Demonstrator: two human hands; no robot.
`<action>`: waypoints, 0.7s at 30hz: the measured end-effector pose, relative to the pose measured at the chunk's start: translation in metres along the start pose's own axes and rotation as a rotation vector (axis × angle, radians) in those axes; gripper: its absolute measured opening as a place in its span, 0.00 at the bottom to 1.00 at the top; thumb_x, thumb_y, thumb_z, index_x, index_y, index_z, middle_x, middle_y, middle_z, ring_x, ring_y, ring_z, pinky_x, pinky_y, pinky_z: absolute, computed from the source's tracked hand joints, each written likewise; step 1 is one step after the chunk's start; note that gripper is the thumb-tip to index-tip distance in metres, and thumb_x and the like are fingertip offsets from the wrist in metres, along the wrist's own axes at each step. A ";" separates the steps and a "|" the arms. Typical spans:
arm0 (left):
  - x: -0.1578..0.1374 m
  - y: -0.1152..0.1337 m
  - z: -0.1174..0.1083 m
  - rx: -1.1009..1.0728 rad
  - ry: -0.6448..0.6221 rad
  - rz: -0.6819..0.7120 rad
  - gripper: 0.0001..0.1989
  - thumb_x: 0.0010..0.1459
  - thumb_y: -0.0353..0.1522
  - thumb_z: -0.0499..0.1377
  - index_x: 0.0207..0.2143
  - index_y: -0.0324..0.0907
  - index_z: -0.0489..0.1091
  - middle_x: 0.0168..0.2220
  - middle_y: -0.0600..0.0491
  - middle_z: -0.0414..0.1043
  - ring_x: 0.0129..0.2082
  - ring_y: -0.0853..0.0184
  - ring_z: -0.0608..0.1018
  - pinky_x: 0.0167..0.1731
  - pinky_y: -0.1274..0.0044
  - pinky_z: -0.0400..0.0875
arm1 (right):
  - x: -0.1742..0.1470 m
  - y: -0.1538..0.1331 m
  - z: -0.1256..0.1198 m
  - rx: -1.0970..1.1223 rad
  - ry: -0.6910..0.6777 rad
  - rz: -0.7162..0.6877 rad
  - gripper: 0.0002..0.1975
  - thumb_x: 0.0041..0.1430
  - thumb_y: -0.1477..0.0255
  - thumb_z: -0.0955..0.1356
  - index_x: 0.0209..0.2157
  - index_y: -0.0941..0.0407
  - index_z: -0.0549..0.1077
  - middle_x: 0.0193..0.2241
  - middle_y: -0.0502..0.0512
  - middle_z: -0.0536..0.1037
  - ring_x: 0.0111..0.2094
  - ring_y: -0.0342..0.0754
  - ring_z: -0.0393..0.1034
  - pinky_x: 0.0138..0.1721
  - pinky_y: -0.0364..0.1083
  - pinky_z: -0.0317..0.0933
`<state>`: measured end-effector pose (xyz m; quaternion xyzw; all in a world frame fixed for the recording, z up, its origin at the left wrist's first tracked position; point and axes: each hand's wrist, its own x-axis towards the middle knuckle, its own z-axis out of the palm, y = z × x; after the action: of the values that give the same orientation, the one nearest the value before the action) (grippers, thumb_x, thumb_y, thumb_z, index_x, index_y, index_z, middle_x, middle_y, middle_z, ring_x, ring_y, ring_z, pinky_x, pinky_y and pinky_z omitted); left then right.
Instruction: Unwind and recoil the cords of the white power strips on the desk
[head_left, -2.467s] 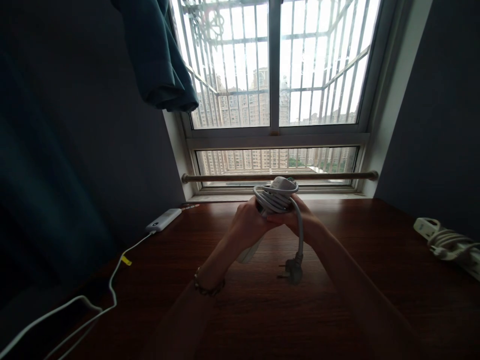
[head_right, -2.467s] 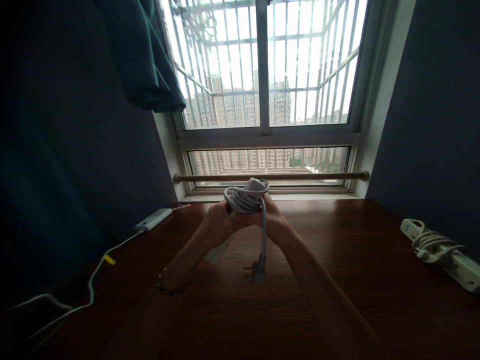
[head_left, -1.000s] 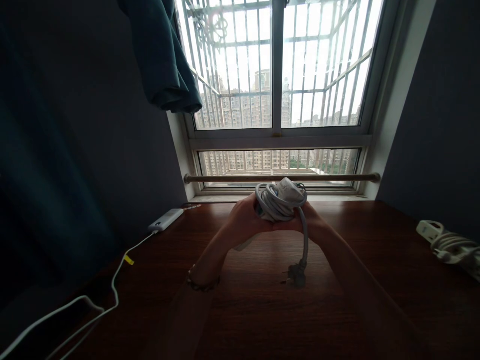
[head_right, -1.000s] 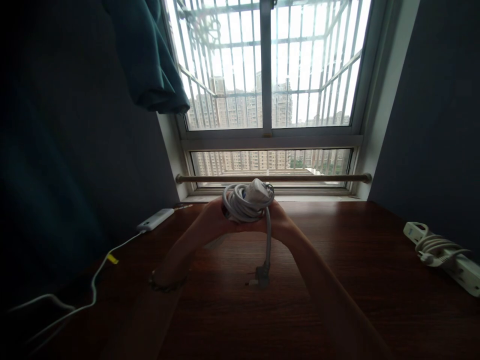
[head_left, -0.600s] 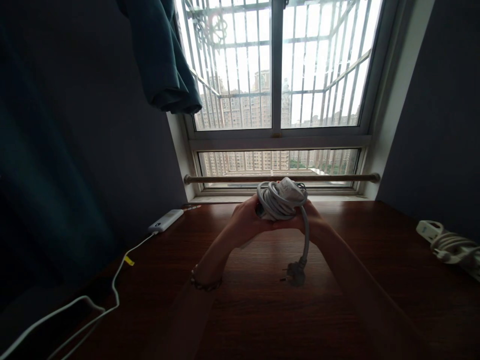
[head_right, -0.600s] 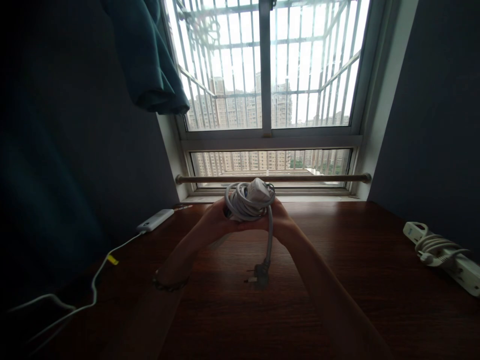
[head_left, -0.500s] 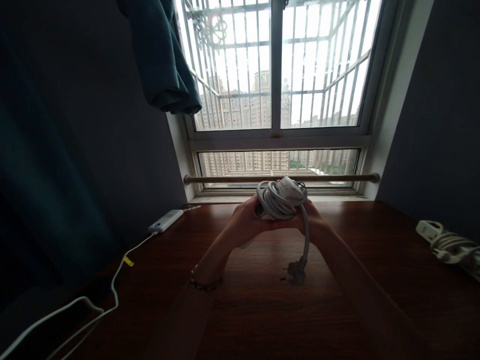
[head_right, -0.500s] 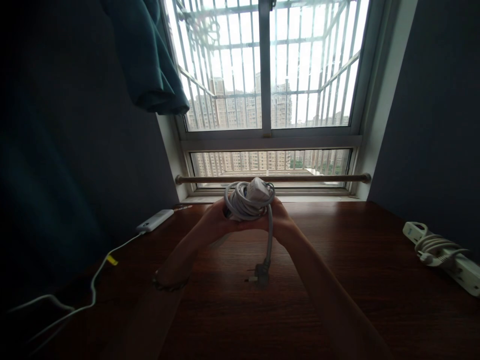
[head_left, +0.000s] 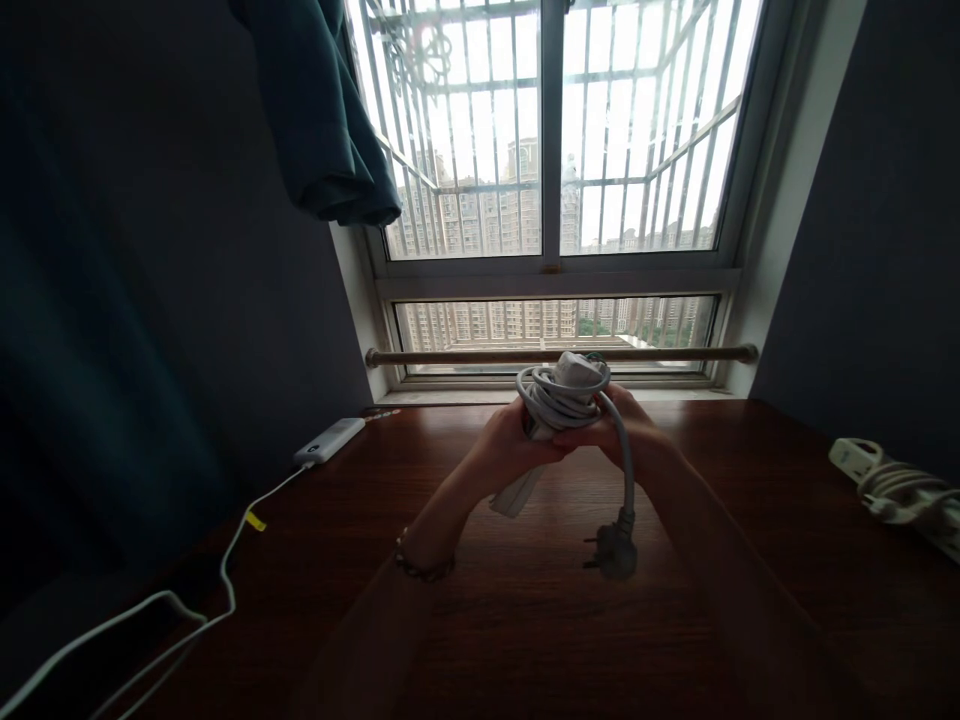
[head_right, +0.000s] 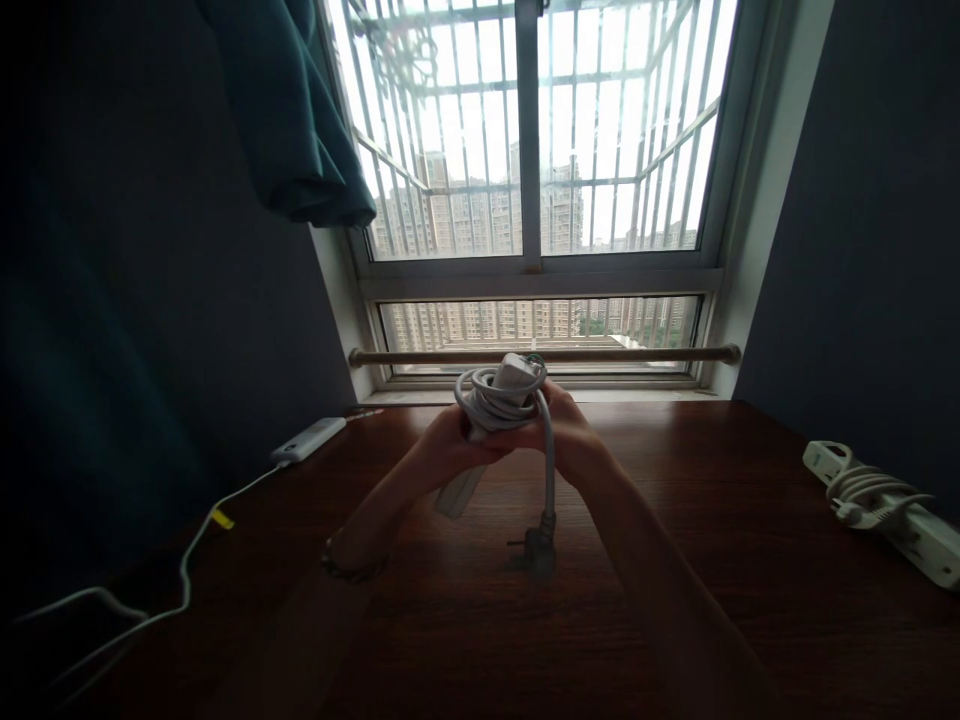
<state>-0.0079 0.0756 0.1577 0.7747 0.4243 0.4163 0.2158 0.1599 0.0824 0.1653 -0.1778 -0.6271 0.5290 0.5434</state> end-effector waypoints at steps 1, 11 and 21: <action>0.000 0.000 0.000 -0.030 -0.005 0.004 0.23 0.42 0.39 0.66 0.40 0.37 0.72 0.36 0.49 0.76 0.37 0.59 0.76 0.35 0.72 0.71 | 0.000 -0.001 0.000 -0.010 0.000 0.001 0.30 0.28 0.79 0.77 0.40 0.59 0.71 0.34 0.56 0.78 0.37 0.55 0.73 0.36 0.49 0.68; 0.003 0.008 -0.011 -0.503 -0.255 -0.022 0.24 0.40 0.29 0.67 0.43 0.34 0.70 0.41 0.46 0.76 0.44 0.58 0.75 0.45 0.69 0.69 | 0.003 0.003 -0.001 -0.063 -0.093 -0.020 0.30 0.34 0.75 0.77 0.44 0.58 0.70 0.34 0.55 0.76 0.36 0.52 0.72 0.37 0.49 0.67; -0.001 0.020 -0.013 -0.574 -0.140 -0.094 0.21 0.35 0.29 0.64 0.38 0.36 0.73 0.33 0.49 0.77 0.35 0.59 0.77 0.37 0.71 0.72 | -0.003 -0.002 -0.002 -0.235 -0.180 -0.144 0.43 0.32 0.80 0.76 0.53 0.47 0.62 0.42 0.52 0.72 0.43 0.52 0.69 0.37 0.48 0.70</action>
<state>-0.0098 0.0636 0.1782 0.6885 0.3086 0.4542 0.4738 0.1632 0.0801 0.1652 -0.1466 -0.7419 0.4255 0.4970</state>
